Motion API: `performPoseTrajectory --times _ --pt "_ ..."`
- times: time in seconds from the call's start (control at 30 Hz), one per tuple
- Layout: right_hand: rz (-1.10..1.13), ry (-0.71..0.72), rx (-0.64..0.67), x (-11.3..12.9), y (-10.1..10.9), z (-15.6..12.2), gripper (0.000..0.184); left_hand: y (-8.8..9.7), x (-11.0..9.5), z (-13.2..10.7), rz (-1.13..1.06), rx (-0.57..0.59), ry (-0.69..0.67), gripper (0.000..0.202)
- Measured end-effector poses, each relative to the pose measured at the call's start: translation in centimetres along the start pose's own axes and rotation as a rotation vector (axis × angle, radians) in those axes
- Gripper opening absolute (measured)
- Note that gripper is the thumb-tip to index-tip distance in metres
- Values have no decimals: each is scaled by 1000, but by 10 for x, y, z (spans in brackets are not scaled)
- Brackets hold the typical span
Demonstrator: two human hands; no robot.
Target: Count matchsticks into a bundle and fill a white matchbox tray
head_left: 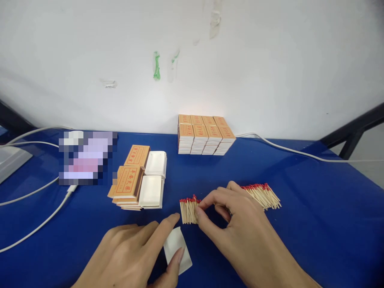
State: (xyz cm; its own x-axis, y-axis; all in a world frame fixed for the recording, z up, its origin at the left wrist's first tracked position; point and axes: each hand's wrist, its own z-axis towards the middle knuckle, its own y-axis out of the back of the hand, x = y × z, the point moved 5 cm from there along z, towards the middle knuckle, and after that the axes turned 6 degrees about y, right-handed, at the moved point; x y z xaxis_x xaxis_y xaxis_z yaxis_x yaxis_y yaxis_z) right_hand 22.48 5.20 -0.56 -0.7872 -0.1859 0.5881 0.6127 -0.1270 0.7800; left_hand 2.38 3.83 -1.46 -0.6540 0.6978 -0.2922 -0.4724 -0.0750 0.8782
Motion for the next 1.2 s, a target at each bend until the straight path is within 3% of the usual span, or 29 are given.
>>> performPoseTrajectory --times 0.8,1.2 --pt "-13 65 104 6 -4 2 27 0 -2 0 -24 17 18 31" --pt "37 34 56 4 -2 6 29 1 1 1 -32 16 9 31"
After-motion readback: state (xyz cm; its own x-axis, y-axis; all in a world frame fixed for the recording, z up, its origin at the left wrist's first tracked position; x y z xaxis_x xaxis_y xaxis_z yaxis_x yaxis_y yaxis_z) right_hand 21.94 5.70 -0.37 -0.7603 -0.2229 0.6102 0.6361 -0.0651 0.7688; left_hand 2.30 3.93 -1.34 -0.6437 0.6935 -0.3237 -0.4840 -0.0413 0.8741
